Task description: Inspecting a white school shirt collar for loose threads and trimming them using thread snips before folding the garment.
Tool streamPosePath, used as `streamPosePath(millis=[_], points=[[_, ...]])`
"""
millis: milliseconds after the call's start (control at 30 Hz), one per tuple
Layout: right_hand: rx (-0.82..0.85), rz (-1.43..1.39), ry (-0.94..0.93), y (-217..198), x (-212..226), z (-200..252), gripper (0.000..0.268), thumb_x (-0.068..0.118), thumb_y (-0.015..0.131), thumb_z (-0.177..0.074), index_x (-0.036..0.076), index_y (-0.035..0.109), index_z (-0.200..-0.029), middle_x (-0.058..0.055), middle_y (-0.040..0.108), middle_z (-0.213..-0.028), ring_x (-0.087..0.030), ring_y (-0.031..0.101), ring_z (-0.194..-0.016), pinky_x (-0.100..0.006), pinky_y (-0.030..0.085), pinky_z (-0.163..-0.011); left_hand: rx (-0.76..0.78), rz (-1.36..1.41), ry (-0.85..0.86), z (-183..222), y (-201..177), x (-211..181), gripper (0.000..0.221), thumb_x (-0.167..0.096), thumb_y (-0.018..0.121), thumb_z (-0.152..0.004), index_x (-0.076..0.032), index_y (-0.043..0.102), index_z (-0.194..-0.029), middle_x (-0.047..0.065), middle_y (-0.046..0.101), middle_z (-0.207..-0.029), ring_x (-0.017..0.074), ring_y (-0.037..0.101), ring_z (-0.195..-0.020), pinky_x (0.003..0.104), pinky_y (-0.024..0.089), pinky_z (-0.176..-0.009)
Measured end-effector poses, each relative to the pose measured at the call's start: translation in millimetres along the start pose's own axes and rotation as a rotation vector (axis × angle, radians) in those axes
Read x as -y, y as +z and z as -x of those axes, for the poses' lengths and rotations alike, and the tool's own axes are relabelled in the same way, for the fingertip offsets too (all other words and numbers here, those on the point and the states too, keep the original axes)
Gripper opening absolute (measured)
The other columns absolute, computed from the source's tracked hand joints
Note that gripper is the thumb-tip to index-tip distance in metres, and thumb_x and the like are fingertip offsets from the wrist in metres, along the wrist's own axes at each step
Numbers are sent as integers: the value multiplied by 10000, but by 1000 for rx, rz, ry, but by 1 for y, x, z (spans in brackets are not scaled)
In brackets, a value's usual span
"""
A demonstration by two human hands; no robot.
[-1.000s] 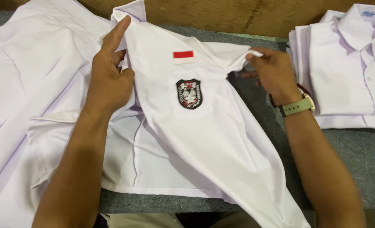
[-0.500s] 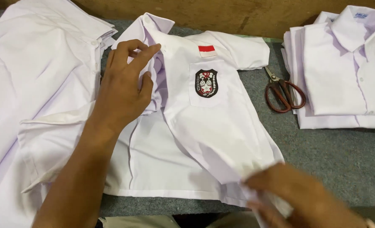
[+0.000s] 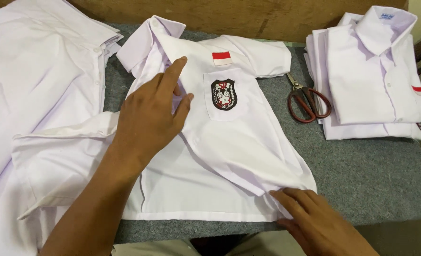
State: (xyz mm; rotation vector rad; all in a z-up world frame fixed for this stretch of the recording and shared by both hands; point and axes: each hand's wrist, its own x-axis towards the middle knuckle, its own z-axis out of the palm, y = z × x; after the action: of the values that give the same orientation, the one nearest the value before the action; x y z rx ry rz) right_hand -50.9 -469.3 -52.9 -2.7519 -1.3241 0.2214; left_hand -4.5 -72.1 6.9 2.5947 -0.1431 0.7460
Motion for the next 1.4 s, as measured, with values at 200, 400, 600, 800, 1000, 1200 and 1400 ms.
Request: streamPosePath(millis=[200, 400, 600, 800, 1000, 1200, 1400], points=[[-289, 214, 31, -16, -4, 7, 325, 156, 694, -841, 173, 703, -1165, -3, 718, -1105, -246, 669, -936, -429, 521, -752, 285, 279, -236, -5, 0, 1, 678, -316, 630, -964, -176, 344, -1562, 1, 752, -1021, 223, 758, -896, 429, 545, -790], [123, -119, 235, 82, -50, 27, 255, 83, 548, -880, 295, 690, -870, 125, 651, -857, 0, 648, -766, -180, 523, -750, 217, 552, -540, -15, -22, -14, 587, -170, 586, -904, -248, 478, -1476, 58, 656, -1017, 163, 641, -682, 295, 526, -765], [11, -388, 276, -62, -8, 15, 364, 538, 859, -751, 339, 864, -1056, 142, 917, -1020, -24, 865, -940, -255, 643, -862, 282, 436, -639, -17, -31, -14, 731, -160, 503, -872, -208, 268, -1562, 27, 581, -797, 209, 573, -629, 374, 492, -758], [-116, -356, 670, -124, -13, -97, 406, 337, 666, -899, 193, 709, -1276, 5, 840, -1064, -189, 647, -680, -352, 539, -671, 199, 351, -536, -12, -18, -2, 806, -289, 627, -948, -163, 152, -1587, 28, 731, -915, 277, 687, -809, 451, 427, -985], [-211, -635, 731, -129, -80, -206, 501, 289, 550, -995, 33, 564, -1425, -190, 699, -796, -237, 674, -700, -366, 493, -610, 256, 291, -390, -12, -14, 0, 786, -110, 585, -920, -305, 269, -1613, 75, 514, -591, 312, 558, -575, 451, 503, -742], [-361, -507, 755, -46, -214, -288, 659, 469, 636, -991, -16, 577, -1433, -210, 717, -1108, -295, 725, -958, -439, 571, -821, 394, 400, -451, -11, -18, 1, 661, -45, 557, -920, -81, 409, -1564, 225, 543, -1462, 362, 491, -1414, 531, 369, -1163], [-345, -455, 662, -46, -208, -305, 328, 212, 573, -980, -55, 729, -871, -136, 632, -714, -219, 602, -702, -420, 478, -618, 454, 451, -517, -8, -17, 5, 724, -31, 599, -872, -77, 410, -1569, 223, 494, -1516, 369, 424, -1467, 556, 304, -1197]])
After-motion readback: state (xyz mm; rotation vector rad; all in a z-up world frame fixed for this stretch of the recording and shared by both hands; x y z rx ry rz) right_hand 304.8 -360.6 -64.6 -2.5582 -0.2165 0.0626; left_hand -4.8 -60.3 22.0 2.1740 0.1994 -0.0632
